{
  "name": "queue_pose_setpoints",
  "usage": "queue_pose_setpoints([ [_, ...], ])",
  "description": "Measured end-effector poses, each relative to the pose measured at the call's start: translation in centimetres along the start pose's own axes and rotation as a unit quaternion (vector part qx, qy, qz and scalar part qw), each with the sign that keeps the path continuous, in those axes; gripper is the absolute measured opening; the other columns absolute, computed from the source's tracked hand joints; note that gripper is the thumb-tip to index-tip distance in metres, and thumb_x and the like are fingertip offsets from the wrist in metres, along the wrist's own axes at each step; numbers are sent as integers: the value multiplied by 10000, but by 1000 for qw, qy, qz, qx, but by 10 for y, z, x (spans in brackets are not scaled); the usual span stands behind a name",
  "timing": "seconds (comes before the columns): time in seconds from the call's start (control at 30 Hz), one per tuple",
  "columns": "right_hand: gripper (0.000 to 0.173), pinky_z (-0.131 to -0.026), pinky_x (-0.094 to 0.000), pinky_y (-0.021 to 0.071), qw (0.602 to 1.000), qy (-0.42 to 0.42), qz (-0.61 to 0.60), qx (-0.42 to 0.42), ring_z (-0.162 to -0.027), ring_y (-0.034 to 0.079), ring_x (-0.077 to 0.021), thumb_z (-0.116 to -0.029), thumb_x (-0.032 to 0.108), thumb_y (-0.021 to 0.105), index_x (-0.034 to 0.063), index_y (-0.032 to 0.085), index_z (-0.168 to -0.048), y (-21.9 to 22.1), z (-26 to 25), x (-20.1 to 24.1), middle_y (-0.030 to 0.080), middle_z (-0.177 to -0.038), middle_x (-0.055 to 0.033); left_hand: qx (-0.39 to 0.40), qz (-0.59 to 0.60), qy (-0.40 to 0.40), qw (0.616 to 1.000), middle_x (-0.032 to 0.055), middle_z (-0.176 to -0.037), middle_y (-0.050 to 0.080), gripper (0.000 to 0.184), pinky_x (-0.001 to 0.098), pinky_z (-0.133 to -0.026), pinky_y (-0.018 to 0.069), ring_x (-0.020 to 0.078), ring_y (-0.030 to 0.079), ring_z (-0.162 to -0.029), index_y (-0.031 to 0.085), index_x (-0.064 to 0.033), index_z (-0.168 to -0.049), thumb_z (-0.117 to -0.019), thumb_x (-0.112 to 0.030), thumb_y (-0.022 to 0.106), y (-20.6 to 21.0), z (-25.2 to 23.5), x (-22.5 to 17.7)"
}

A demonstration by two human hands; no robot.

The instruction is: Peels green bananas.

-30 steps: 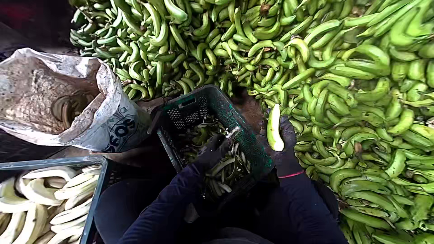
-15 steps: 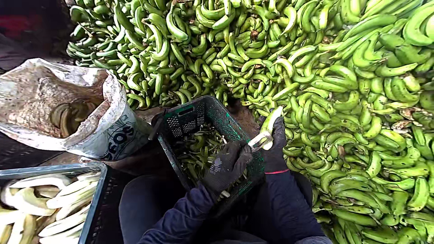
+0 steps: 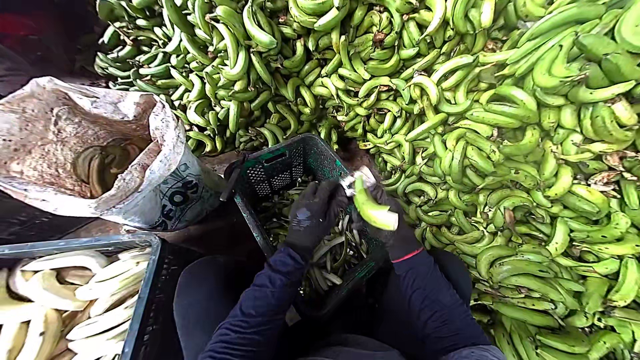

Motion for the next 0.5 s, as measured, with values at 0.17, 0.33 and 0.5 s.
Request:
queue_pose_setpoints([
  [0.17,439,-618,-315,607,996,79,40,0,-715,687,-167,-1060,433,440,85,557,-1300,6,7,1,694,-923,-96,-30,25,-77,996,218,-1202,640,440,590,-890,538,368,662,-1050,580,-52,-1383,-1069,-353,514,-29,-8,18],
  [0.33,358,-714,-331,599,981,-84,-41,-168,-874,673,-130,-1074,368,452,231,478,-1404,9,-8,18,663,-1077,-22,-17,34,36,999,161,-1112,682,452,523,-794,583,300,690,-937,633,-93,-1356,-1045,-397,514,3,12,-15],
  [0.5,346,-864,-441,594,932,-188,-196,-240,-1052,664,-219,-1088,402,426,217,435,-1380,15,-14,30,616,-1199,-63,-107,-26,116,987,184,-1019,678,480,497,-735,568,330,680,-856,691,-98,-1290,-994,-458,578,22,30,-32],
])
Point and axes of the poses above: each hand's wrist, its own z-axis away from the middle knuckle, its own y-axis out of the palm, x = y × z, the point moved 1 cm from there along -z, towards the middle knuckle
